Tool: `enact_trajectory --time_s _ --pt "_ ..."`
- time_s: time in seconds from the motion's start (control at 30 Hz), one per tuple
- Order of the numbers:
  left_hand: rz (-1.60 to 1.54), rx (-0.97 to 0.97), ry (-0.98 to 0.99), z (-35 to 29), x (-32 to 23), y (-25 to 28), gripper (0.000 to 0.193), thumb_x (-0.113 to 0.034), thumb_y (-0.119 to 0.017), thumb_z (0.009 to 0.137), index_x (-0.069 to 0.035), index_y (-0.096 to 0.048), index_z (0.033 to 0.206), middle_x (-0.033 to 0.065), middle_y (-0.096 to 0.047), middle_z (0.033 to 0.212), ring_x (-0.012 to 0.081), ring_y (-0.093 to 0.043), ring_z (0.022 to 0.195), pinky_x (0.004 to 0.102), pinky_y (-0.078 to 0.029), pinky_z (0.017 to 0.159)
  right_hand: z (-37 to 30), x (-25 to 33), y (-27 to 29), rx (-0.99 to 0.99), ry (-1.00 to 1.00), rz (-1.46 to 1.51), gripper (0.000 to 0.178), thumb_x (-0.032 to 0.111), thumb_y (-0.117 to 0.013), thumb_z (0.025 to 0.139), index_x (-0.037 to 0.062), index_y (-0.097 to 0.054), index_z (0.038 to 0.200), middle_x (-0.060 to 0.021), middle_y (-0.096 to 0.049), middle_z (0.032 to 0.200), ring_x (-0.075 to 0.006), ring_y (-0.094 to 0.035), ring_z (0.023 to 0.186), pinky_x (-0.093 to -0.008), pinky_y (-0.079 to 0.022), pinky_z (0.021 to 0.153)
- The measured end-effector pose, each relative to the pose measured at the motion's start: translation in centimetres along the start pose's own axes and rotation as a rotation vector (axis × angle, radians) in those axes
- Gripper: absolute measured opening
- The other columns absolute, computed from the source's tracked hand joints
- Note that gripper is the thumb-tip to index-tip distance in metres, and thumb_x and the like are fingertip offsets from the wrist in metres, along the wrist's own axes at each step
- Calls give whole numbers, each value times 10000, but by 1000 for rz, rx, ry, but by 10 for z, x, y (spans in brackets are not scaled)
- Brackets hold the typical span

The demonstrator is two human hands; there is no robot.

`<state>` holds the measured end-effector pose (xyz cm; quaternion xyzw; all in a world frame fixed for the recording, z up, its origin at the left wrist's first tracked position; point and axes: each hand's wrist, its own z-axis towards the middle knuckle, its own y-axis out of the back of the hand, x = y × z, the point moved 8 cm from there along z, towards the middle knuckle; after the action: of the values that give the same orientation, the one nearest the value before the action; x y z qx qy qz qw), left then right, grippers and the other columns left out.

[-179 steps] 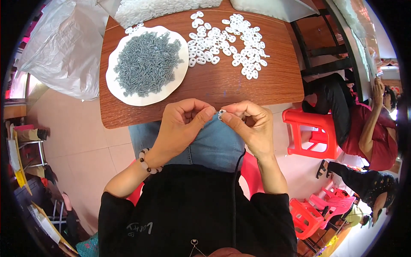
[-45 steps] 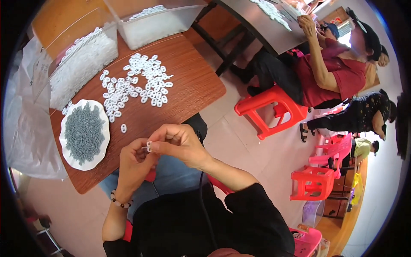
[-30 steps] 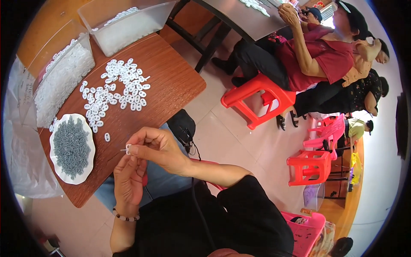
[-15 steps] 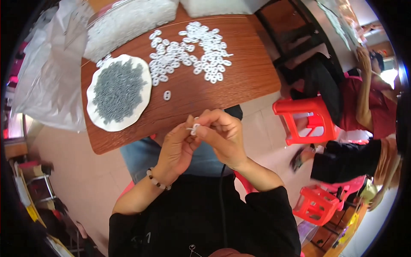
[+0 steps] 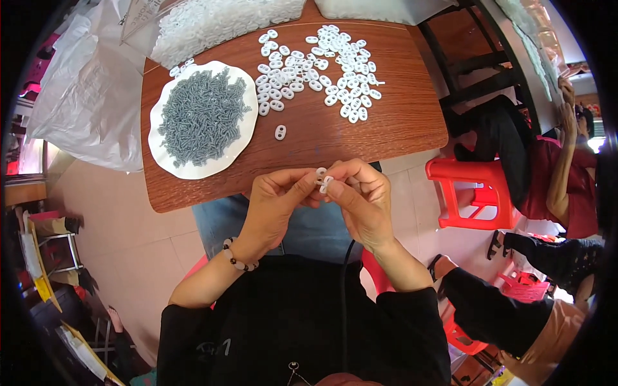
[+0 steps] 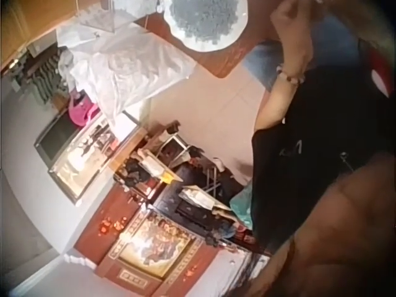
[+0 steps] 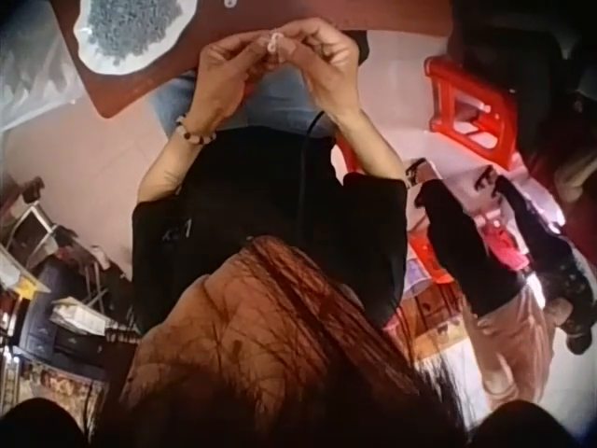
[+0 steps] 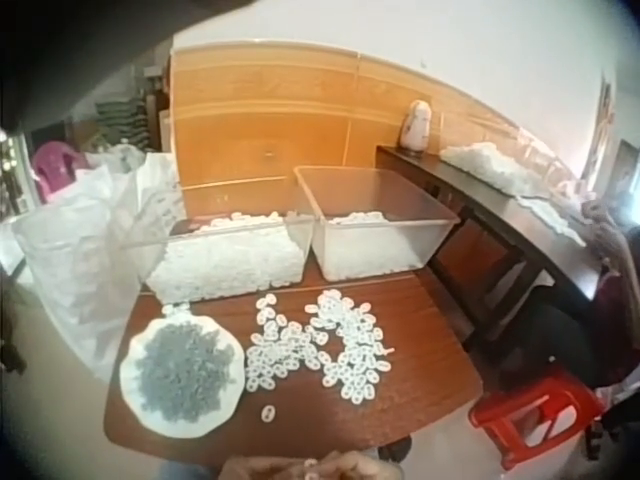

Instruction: Manually assembling small white plastic components by attaching grey rubber loops to them.

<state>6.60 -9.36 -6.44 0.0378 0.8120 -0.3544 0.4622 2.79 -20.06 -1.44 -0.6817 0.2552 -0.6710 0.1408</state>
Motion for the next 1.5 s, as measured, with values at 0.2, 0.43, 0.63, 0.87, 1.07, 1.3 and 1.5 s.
enact_trajectory --time_s 0.2,0.43,0.63,0.87,1.07,1.3,1.5 --pt "-124 -59 108 3 0 6 219 -180 -590 930 1 -643 1040 33 -659 844 68 -577 695 196 -470 636 2 7 19 -100 23 -131 60 -2 -599 871 -10 -605 930 -60 -629 835 -103 -581 744 -233 -456 676" --pt "-128 -51 163 1 -5 7 211 -196 -591 930 -15 -644 1023 1 -636 830 48 -554 698 175 -442 609 2 9 27 -97 -16 -414 37 21 -635 858 -10 -618 868 -29 -633 784 -58 -563 712 -181 -431 649" --pt "-142 -40 171 2 -4 8 213 -191 -593 927 -6 -642 1022 1 -629 823 51 -554 695 176 -447 611 3 9 25 -105 -54 -524 47 2 -617 841 -6 -615 794 3 -584 703 -30 -500 640 -171 -376 581" --pt "-134 -32 140 1 -4 8 201 -183 -595 927 -4 -645 1002 19 -639 830 60 -568 697 187 -458 619 1 12 26 -114 -32 -531 64 -5 -629 828 -4 -605 769 18 -561 682 -18 -475 619 -165 -355 561" --pt "-88 -54 138 -1 -2 8 208 -196 -608 921 -3 -650 986 25 -647 836 59 -567 697 188 -458 623 1 11 27 -136 -17 -556 83 9 -645 831 2 -607 758 30 -550 677 -10 -464 620 -164 -347 559" --pt "-26 -59 150 0 -2 8 215 -200 -611 920 1 -654 983 26 -651 828 58 -564 696 191 -457 630 2 11 27 -146 -11 -591 77 -2 -644 827 5 -611 758 34 -549 672 -5 -451 611 -161 -330 549" --pt "43 -63 89 -1 -6 6 225 -201 -615 918 7 -657 992 33 -665 828 55 -570 680 195 -466 623 2 12 24 -137 6 -591 83 -14 -651 818 11 -607 751 45 -527 660 0 -437 608 -163 -314 539"
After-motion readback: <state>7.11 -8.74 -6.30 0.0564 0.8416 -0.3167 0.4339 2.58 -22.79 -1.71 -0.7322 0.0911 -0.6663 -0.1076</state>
